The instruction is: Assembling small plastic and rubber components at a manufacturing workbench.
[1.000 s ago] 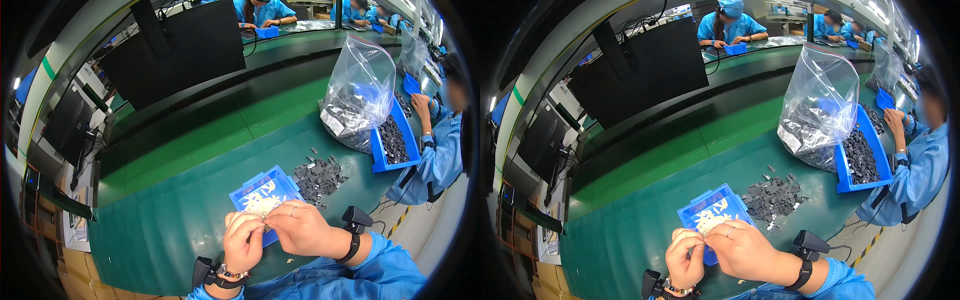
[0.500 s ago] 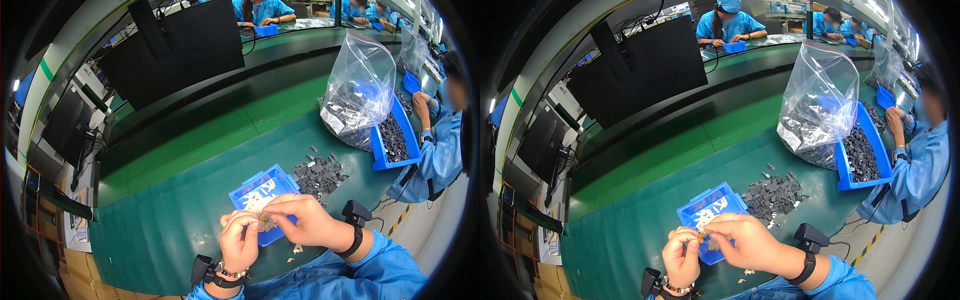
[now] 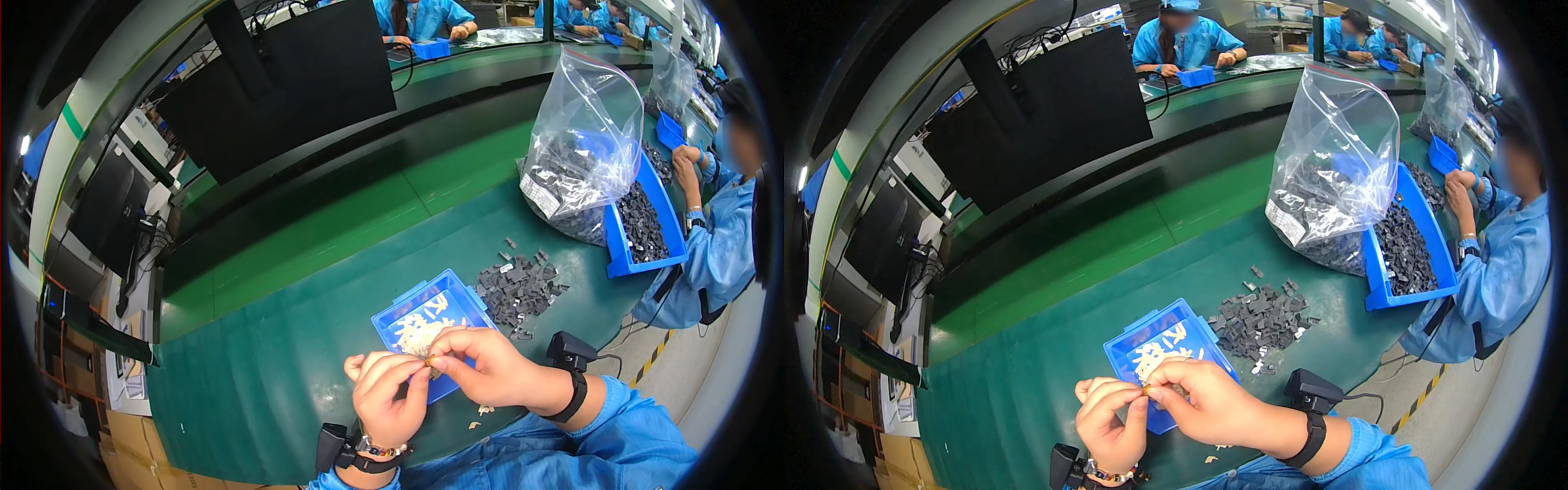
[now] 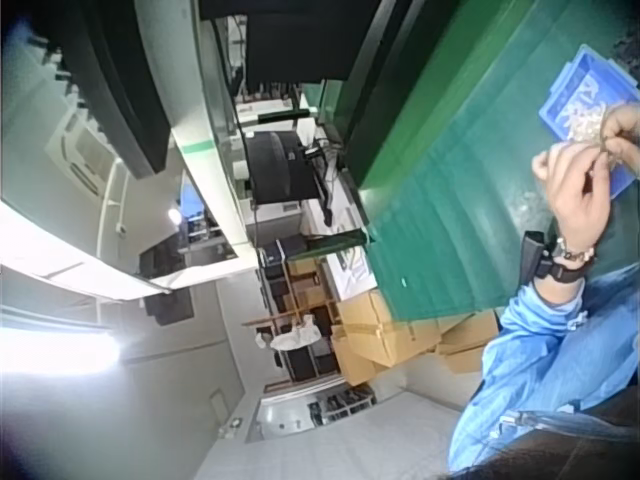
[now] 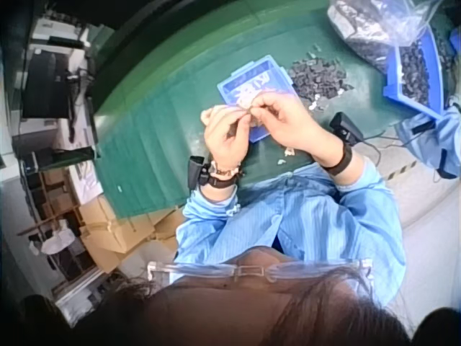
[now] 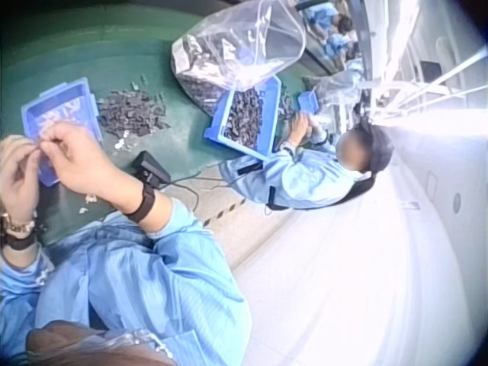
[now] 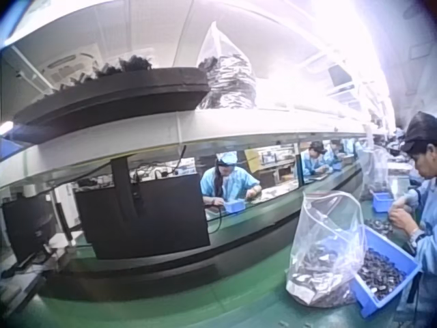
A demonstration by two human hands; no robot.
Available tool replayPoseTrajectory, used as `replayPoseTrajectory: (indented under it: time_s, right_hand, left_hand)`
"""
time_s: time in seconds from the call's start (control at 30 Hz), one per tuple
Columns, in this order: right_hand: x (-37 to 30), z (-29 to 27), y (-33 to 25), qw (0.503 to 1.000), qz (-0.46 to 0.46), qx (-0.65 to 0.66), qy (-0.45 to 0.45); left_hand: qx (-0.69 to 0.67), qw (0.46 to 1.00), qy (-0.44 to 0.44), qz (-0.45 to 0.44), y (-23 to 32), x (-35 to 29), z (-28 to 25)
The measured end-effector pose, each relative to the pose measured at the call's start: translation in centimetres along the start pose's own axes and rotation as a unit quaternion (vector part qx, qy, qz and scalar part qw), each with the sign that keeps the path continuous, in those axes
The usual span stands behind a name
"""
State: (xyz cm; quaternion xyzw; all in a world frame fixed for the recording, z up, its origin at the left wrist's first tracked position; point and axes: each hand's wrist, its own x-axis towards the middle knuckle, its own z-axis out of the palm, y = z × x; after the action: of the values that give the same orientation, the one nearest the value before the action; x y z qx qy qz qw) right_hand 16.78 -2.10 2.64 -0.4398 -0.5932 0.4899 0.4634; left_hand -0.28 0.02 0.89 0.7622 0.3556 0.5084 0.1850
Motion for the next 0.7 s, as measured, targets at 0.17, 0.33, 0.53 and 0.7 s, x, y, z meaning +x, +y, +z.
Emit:
replayPoseTrajectory:
  time_s: [0.17,0.33,0.53,0.7]
  right_hand:
    - [0.0,0.0,-0.2,1.000,-0.002,0.007,-0.009]
    - [0.0,0.0,-0.4,0.997,-0.039,-0.062,-0.002]
    - [-0.2,-0.1,-1.2,0.982,-0.058,-0.180,0.012]
    - [-0.3,0.0,-1.2,0.983,-0.053,-0.178,0.014]
  left_hand:
    - [0.003,1.000,-0.019,-0.022,0.0,-0.2,0.1]
    - [0.008,0.999,-0.031,-0.029,0.0,-0.4,0.1]
    - [0.068,0.995,-0.076,-0.013,0.1,-0.3,0.1]
    - [0.053,0.996,-0.072,-0.026,0.1,-0.2,0.2]
